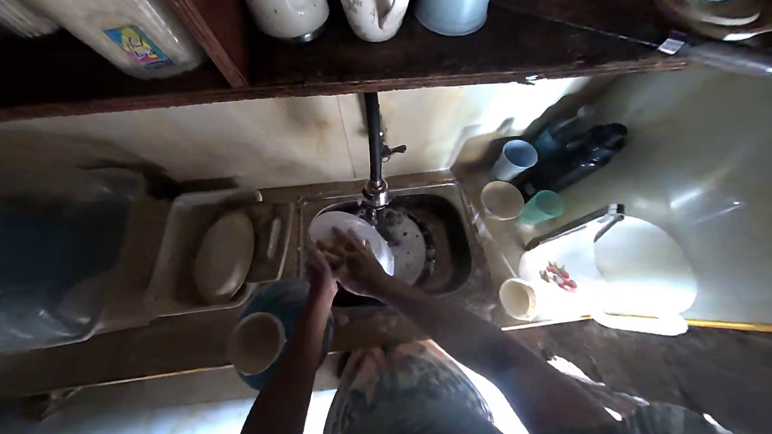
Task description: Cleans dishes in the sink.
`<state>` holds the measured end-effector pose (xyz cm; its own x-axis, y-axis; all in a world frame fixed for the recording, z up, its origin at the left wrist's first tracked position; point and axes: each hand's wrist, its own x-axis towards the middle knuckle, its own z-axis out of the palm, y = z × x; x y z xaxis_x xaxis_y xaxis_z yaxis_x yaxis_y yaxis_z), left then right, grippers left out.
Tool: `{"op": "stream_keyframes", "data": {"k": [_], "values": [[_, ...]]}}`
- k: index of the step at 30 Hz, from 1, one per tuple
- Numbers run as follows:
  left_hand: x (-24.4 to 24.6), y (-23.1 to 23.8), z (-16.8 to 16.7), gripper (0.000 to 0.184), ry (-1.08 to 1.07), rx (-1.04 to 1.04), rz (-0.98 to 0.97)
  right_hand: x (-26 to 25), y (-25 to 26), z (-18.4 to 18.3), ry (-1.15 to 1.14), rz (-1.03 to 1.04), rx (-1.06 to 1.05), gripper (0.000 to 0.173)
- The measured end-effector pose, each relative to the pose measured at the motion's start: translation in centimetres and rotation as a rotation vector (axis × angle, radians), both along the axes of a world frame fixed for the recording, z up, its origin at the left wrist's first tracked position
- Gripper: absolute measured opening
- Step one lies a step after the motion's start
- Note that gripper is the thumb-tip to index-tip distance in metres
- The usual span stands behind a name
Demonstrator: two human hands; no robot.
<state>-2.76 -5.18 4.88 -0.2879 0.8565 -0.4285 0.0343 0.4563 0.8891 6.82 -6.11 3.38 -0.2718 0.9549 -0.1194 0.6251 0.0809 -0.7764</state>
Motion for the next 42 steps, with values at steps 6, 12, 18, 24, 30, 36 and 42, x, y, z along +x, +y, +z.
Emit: {"op": "stream_keyframes", "data": {"k": [6, 12, 18, 24, 30, 36, 42], "values": [[0.9, -2.8, 1.5, 0.054, 0.128, -0.005, -0.117, 5.7, 5.5, -2.0, -0.129, -0.264, -0.227, 0.038], [0.2, -0.7, 0.1, 0.048, 0.037, 0.020, 0.052, -0.5, -0.1, 0.3, 0.030, -0.078, 0.068, 0.056], [0.3, -3.1, 1.8, 0.056, 0.099, -0.006, -0.102, 5.1, 5.7, -1.7, -0.081, -0.251, -0.214, 0.039], [-0.7, -1.4, 0.7, 0.037, -0.102, 0.041, 0.063, -1.1, -0.2, 1.0, -0.052, -0.002, 0.141, 0.048], [-1.3, -3.6, 1.4, 0.051, -0.097, 0.012, 0.083, 4.8, 2.8, -2.3, -0.059, -0.182, -0.121, 0.040], [-0.2, -1.8, 0.8, 0.046, -0.108, 0.000, 0.079, 0.2, 1.1, 0.6, -0.105, -0.091, -0.009, 0.050], [-3.1, -1.4, -0.5, 0.047, -0.283, 0.060, 0.150, 4.9, -0.4, -1.7, 0.093, -0.224, 0.004, 0.043]]}}
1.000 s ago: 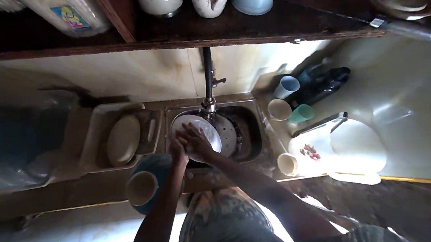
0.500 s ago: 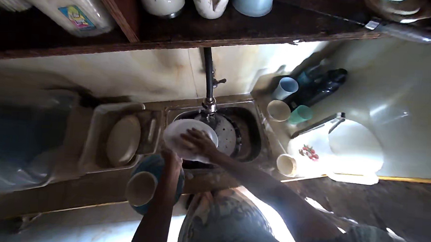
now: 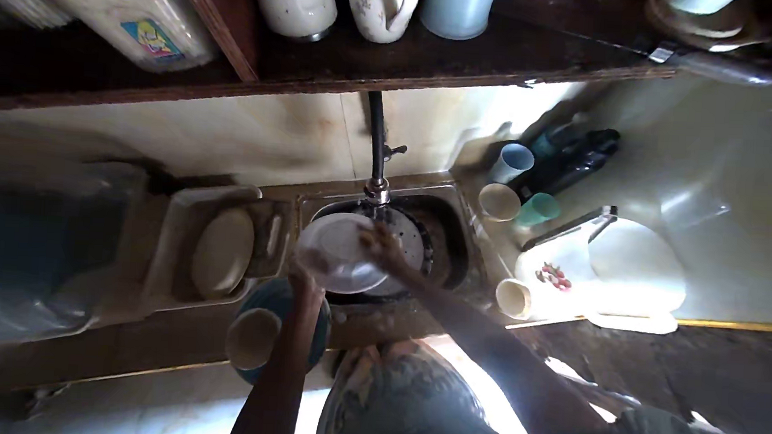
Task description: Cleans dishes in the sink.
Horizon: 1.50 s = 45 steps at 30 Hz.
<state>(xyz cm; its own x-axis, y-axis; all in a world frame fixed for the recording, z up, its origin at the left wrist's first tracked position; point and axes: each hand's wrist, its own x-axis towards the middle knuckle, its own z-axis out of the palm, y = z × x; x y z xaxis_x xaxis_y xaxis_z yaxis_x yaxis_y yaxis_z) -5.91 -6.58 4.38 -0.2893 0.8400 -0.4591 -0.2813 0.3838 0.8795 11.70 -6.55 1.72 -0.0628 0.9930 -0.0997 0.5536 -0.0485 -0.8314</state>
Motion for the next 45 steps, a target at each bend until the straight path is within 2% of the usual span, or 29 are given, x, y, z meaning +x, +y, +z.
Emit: {"op": "stream_keyframes", "data": {"k": [4, 7, 8, 9, 11, 13, 16, 18, 20, 21, 23, 24, 26, 28, 31, 33, 34, 36, 38, 40, 42, 45], "values": [[-0.3, -0.2, -0.8, 0.051, 0.180, -0.136, -0.269, 5.4, 4.7, -0.6, 0.087, -0.073, -0.287, 0.038], [-0.8, 1.4, -2.0, 0.051, 0.344, -0.225, -0.429, 6.4, 5.0, 3.0, 0.061, -0.114, -0.321, 0.035], [-0.7, 1.7, -2.1, 0.050, 0.303, -0.274, -0.457, 6.5, 4.6, 4.0, -0.011, -0.113, -0.272, 0.037], [-0.7, 2.0, -1.8, 0.054, 0.153, -0.341, -0.475, 6.4, 4.0, 4.9, -0.087, -0.072, -0.196, 0.037], [-0.1, 2.0, -0.6, 0.067, -0.153, -0.421, -0.482, 5.4, 1.8, 6.3, -0.210, 0.104, -0.065, 0.036], [1.2, 1.8, 0.9, 0.072, -0.290, -0.432, -0.446, 3.3, -1.1, 7.1, -0.222, 0.298, 0.006, 0.033], [2.0, 1.7, 1.1, 0.025, -0.254, -0.399, -0.293, 2.8, -2.7, 6.0, -0.144, 0.502, -0.150, 0.036], [1.8, 1.2, 0.8, 0.013, -0.247, -0.354, -0.264, 4.0, -1.3, 4.6, -0.162, 0.417, -0.304, 0.038], [2.5, 0.4, 1.2, 0.013, -0.262, -0.301, -0.300, 4.8, 0.8, 3.2, -0.323, 0.286, -0.272, 0.048], [3.3, 0.1, 1.3, 0.015, -0.280, -0.280, -0.308, 4.3, 1.6, 1.9, -0.370, 0.198, -0.188, 0.050], [4.5, 0.2, 1.2, 0.018, -0.316, -0.237, -0.317, 1.7, 2.9, 0.0, -0.367, 0.088, -0.078, 0.053], [4.6, 0.6, 0.9, 0.019, -0.331, -0.216, -0.316, 0.3, 2.8, -0.4, -0.304, 0.125, -0.046, 0.060], [3.4, 0.9, 0.1, 0.018, -0.340, -0.186, -0.276, -0.5, 1.4, 0.6, -0.166, 0.327, -0.058, 0.064], [2.1, 0.7, -0.3, 0.015, -0.299, -0.192, -0.229, 1.5, 0.9, 0.9, -0.238, 0.466, -0.090, 0.059], [2.2, -0.8, -0.1, 0.017, -0.266, -0.238, -0.294, 4.5, 2.9, -1.6, -0.460, 0.240, -0.031, 0.058], [2.9, -1.0, 0.3, 0.021, -0.314, -0.221, -0.321, 3.0, 4.2, -2.1, -0.451, 0.115, 0.030, 0.056], [2.9, -0.8, 0.2, 0.022, -0.330, -0.196, -0.322, 1.5, 3.9, -1.9, -0.361, 0.128, 0.022, 0.058], [2.0, 0.1, -1.0, 0.021, -0.341, -0.130, -0.319, -0.4, 1.6, -0.3, -0.164, 0.340, -0.025, 0.064], [0.9, 0.2, -1.3, 0.017, -0.300, -0.143, -0.290, 1.0, 0.0, 1.0, -0.180, 0.533, -0.075, 0.059], [0.4, -0.7, -0.7, 0.018, -0.244, -0.207, -0.290, 3.8, -0.1, -0.8, -0.325, 0.487, -0.083, 0.060], [1.0, -1.4, -0.3, 0.017, -0.213, -0.247, -0.354, 5.1, 1.4, -2.2, -0.442, 0.322, -0.093, 0.065], [2.0, -0.5, 0.6, 0.014, -0.149, -0.259, -0.449, 2.2, 2.4, -3.5, -0.391, 0.255, 0.055, 0.069]]}}
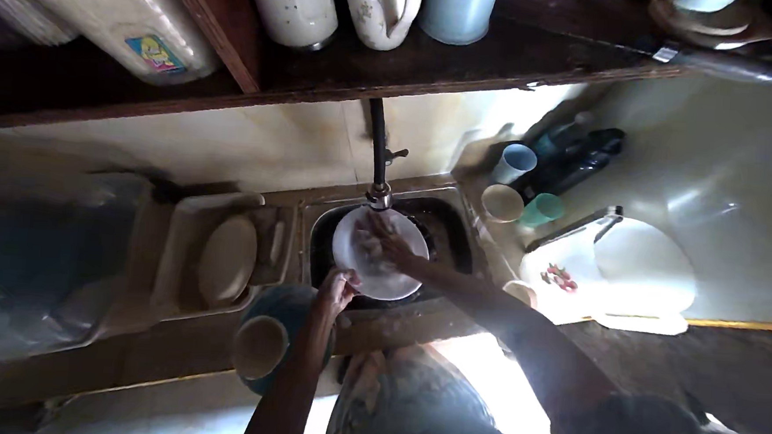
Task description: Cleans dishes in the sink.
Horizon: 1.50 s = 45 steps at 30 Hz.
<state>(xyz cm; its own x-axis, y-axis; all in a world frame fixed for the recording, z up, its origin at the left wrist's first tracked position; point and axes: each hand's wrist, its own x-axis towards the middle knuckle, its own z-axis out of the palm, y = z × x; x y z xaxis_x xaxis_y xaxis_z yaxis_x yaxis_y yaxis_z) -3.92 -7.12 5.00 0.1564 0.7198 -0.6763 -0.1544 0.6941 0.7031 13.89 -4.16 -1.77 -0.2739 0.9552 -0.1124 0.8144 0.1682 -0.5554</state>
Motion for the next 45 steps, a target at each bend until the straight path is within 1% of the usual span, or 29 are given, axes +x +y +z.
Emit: {"op": "stream_keyframes", "data": {"k": [3, 5, 6, 8, 11, 12, 13, 14, 15, 16, 17, 18, 19, 20, 21, 22, 23, 25, 27, 28, 30, 32, 34, 36, 38, 40, 42, 43, 45], "values": [[-0.1, 1.0, 1.7, 0.015, 0.079, 0.022, -0.115, -1.1, 0.4, 0.4, 0.058, 0.041, 0.109, 0.071], [-0.5, 0.4, 2.1, 0.018, 0.080, 0.014, -0.146, 0.5, 1.1, 0.1, 0.063, -0.099, 0.155, 0.061], [-0.6, 0.1, 2.1, 0.017, 0.069, 0.004, -0.148, 1.0, 1.5, 0.0, 0.074, -0.169, 0.130, 0.061], [-0.1, -0.1, 2.0, 0.014, 0.061, -0.026, -0.139, -0.3, 1.7, 0.9, 0.128, -0.211, 0.068, 0.058], [0.6, 0.1, 1.6, 0.014, 0.069, -0.022, -0.172, -3.9, 1.7, 2.4, 0.205, 0.020, 0.158, 0.062], [0.6, -0.1, 1.8, 0.016, 0.095, 0.003, -0.172, -3.9, 2.3, 2.1, 0.197, 0.025, 0.193, 0.060], [0.7, -0.4, 2.1, 0.018, 0.123, 0.032, -0.166, -3.1, 3.0, 1.6, 0.186, -0.059, 0.172, 0.055], [0.6, -0.7, 2.3, 0.024, 0.134, 0.065, -0.157, -2.0, 4.1, 1.9, 0.159, -0.200, 0.088, 0.047], [0.5, -1.2, 2.3, 0.031, 0.124, 0.091, -0.161, -0.9, 4.9, 3.1, 0.146, -0.347, -0.062, 0.043], [0.3, -1.4, 2.2, 0.033, 0.115, 0.101, -0.175, -0.1, 5.5, 4.7, 0.120, -0.460, -0.207, 0.046], [0.1, -1.4, 2.2, 0.032, 0.104, 0.091, -0.209, 0.1, 5.8, 5.8, 0.095, -0.507, -0.289, 0.051], [-0.1, -1.1, 2.1, 0.026, 0.091, 0.061, -0.237, -0.4, 5.7, 6.3, 0.059, -0.507, -0.306, 0.053], [-0.3, -0.5, 2.1, 0.021, 0.072, 0.032, -0.262, -1.5, 5.2, 6.8, 0.043, -0.454, -0.276, 0.050], [-0.3, 0.1, 2.0, 0.019, 0.067, 0.013, -0.286, -2.9, 4.1, 7.3, 0.064, -0.337, -0.178, 0.042], [-0.3, 0.6, 2.0, 0.019, 0.074, 0.005, -0.305, -4.3, 2.9, 6.7, 0.104, -0.195, -0.003, 0.032], [-0.1, 0.8, 2.1, 0.018, 0.083, 0.004, -0.307, -5.2, 2.2, 5.7, 0.143, -0.070, 0.179, 0.028], [0.1, 0.9, 2.1, 0.016, 0.085, 0.001, -0.279, -5.4, 2.5, 4.3, 0.186, -0.021, 0.324, 0.028], [0.8, 0.0, 1.7, 0.015, 0.097, -0.024, -0.154, -4.1, 3.5, 1.8, 0.127, -0.087, 0.367, 0.039], [0.8, -0.8, 1.0, 0.017, 0.057, -0.013, -0.070, -3.6, 3.8, 1.8, 0.077, -0.198, 0.307, 0.042], [0.8, -0.9, 0.5, 0.018, 0.021, 0.003, -0.045, -4.0, 3.1, 2.2, 0.087, -0.206, 0.274, 0.045], [0.4, -0.4, -0.8, 0.016, -0.058, 0.033, 0.041, -4.9, 0.0, 3.4, 0.222, -0.074, 0.137, 0.054], [-1.1, 0.5, -2.0, 0.020, -0.113, 0.070, 0.142, -4.3, -3.1, 4.2, 0.351, 0.171, -0.004, 0.051], [-2.0, 0.7, -1.4, 0.017, -0.072, 0.061, 0.215, -1.3, -3.8, 2.9, 0.197, 0.285, -0.006, 0.048], [-1.5, 0.2, -0.2, 0.019, -0.053, 0.028, 0.183, 1.8, -2.3, 1.6, -0.004, 0.176, 0.009, 0.051], [0.1, -0.2, 0.4, 0.021, -0.078, 0.032, 0.138, 1.6, -0.1, 1.2, -0.106, 0.011, 0.012, 0.054], [1.4, 0.3, 0.3, 0.022, -0.131, 0.073, 0.104, -1.1, 0.7, 2.0, -0.039, -0.024, 0.101, 0.050], [1.2, 0.7, -0.6, 0.024, -0.177, 0.108, 0.109, -3.0, -1.0, 3.5, 0.142, 0.107, 0.082, 0.051], [0.6, 0.9, -0.8, 0.023, -0.177, 0.111, 0.151, -2.8, -1.8, 4.3, 0.201, 0.191, 0.013, 0.053], [-0.5, 0.6, -0.7, 0.020, -0.128, 0.087, 0.216, -0.3, -2.4, 3.5, 0.136, 0.283, -0.011, 0.051]]}}
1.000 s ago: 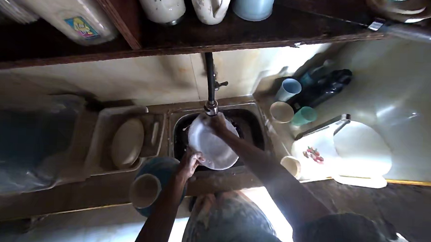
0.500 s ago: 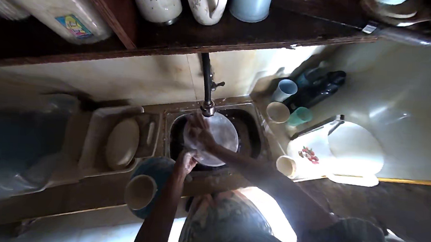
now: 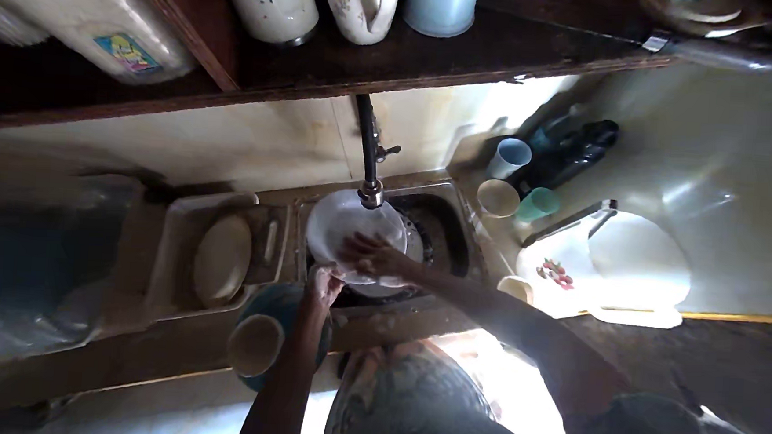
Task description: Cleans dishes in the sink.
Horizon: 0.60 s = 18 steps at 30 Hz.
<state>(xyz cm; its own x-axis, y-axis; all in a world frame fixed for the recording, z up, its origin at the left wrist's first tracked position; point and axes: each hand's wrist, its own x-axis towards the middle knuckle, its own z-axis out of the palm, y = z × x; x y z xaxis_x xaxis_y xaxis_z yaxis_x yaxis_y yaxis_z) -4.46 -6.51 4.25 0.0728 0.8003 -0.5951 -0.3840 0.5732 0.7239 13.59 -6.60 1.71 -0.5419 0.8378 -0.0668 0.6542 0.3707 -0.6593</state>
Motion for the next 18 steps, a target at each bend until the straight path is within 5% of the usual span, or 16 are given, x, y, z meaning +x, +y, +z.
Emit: {"op": "stream_keyframes", "data": {"k": [5, 10, 15, 18], "values": [[1.7, -1.2, 1.3, 0.023, 0.001, -0.054, -0.054, 0.0, 3.8, -1.7, -0.125, -0.360, 0.159, 0.054], [-0.4, 0.4, -0.6, 0.016, 0.011, -0.031, 0.050, -1.5, -0.2, 2.1, 0.009, 0.027, -0.139, 0.050], [1.3, -1.6, -0.1, 0.018, -0.023, -0.084, -0.015, 0.7, 2.6, -2.8, -0.178, -0.304, 0.030, 0.054], [2.3, -1.1, -0.3, 0.021, -0.056, -0.026, -0.009, -2.6, 1.1, 0.2, 0.039, -0.150, -0.037, 0.058]]}}
